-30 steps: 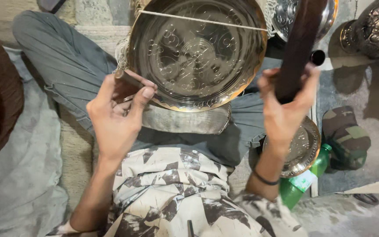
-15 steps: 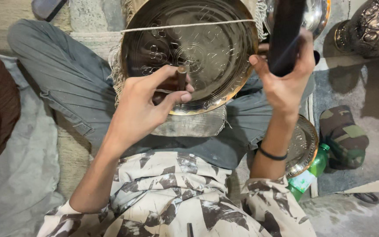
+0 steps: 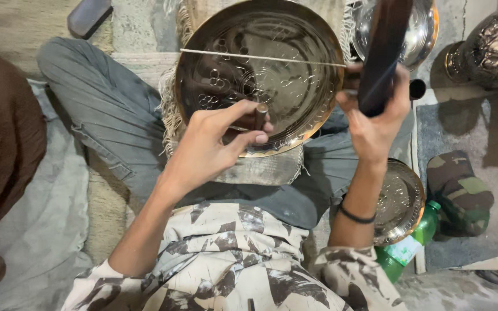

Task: The person sits cross-legged and repeatedly strikes a metal plate with a hammer while holding a chisel against the surface. The plate is placed on a cushion on the floor, and the person adjusts the chisel position between strikes.

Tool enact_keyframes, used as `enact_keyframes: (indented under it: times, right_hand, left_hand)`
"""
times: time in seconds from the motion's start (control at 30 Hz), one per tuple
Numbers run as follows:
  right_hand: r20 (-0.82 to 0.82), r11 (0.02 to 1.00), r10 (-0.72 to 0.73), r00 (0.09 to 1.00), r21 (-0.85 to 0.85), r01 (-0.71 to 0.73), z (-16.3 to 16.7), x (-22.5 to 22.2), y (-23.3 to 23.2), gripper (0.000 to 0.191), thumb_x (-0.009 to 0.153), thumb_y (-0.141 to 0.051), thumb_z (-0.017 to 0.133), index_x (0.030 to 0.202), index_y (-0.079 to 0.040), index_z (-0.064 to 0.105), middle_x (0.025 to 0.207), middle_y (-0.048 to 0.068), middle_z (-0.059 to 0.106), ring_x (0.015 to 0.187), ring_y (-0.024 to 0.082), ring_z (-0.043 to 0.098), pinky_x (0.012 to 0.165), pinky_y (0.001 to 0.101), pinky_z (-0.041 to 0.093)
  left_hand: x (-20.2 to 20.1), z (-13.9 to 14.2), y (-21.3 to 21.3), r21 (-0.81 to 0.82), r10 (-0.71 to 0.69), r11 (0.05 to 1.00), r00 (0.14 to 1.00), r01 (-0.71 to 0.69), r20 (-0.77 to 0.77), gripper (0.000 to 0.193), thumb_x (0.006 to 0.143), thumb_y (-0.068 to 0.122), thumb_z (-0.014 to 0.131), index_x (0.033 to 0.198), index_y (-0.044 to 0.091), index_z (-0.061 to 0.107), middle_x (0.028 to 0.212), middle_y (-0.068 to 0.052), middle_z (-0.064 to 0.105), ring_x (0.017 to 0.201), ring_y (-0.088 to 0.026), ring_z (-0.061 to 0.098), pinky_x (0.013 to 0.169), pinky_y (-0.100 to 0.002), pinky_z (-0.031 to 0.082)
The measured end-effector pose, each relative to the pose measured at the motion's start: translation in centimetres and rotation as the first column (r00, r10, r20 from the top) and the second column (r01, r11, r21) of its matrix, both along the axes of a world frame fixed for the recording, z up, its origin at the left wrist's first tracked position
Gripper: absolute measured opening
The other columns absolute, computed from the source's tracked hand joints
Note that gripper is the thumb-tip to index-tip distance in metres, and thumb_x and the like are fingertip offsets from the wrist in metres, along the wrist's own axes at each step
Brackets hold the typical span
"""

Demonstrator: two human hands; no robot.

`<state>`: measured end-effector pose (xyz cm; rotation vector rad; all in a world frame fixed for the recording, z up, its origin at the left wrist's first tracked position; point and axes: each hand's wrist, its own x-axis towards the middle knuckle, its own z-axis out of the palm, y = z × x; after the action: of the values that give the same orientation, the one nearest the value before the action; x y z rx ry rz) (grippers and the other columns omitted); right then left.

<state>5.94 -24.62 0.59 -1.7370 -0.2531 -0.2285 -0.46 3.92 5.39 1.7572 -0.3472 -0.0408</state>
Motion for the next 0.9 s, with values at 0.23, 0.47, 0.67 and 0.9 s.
enact_keyframes:
  times: [0.23, 0.47, 0.67, 0.9]
  right_hand:
    - [-0.053, 0.958, -0.285, 0.957, 0.030, 0.286, -4.8, -6.2, 0.0, 0.051, 0.097, -0.010, 0.082, 0.136, -0.003, 0.051, 0.088, 0.002, 0.057, 0.069, 0.011, 0.059, 0.061, 0.0253, 0.050]
    - [-0.142, 0.936, -0.280, 0.949, 0.179, 0.303, -5.4, -9.3, 0.2, 0.057, 0.100, -0.021, 0.084, 0.141, -0.002, 0.049, 0.084, 0.003, 0.059, 0.065, 0.011, 0.058, 0.057, 0.0255, 0.049]
    - [-0.124, 0.964, -0.149, 0.981, 0.201, 0.172, -3.9, -7.9, -0.3, 0.070, 0.101, -0.030, 0.082, 0.152, 0.001, 0.045, 0.082, 0.004, 0.059, 0.064, 0.012, 0.060, 0.053, 0.0231, 0.048]
    - [0.151, 0.945, -0.002, 0.989, -0.324, 0.051, 1.9, -3.7, -1.4, 0.076, 0.098, -0.034, 0.089, 0.150, -0.003, 0.044, 0.081, 0.004, 0.066, 0.063, 0.013, 0.064, 0.053, 0.0248, 0.046]
  left_hand:
    - [0.7, -1.1, -0.7, -0.131, 0.043, 0.990, 0.996, -0.053, -0.077, 0.033, 0.095, 0.000, 0.073, 0.126, -0.001, 0.062, 0.105, -0.010, 0.079, 0.097, -0.014, 0.079, 0.086, -0.028, 0.065]
    - [1.1, -1.9, -2.1, -0.090, 0.016, 0.996, 0.995, -0.026, -0.101, 0.031, 0.095, 0.002, 0.074, 0.123, 0.001, 0.063, 0.100, -0.006, 0.080, 0.093, -0.012, 0.080, 0.078, -0.028, 0.062]
    - [0.6, -3.1, -3.6, -0.016, 0.061, 0.998, 0.995, -0.063, -0.085, 0.034, 0.093, 0.000, 0.071, 0.126, 0.004, 0.062, 0.095, -0.008, 0.079, 0.090, -0.013, 0.081, 0.076, -0.027, 0.063]
    - [0.5, -4.4, -3.6, 0.014, 0.092, 0.996, 0.994, -0.093, 0.060, 0.049, 0.080, -0.011, 0.062, 0.126, 0.003, 0.062, 0.098, -0.011, 0.079, 0.090, -0.018, 0.081, 0.081, -0.030, 0.062]
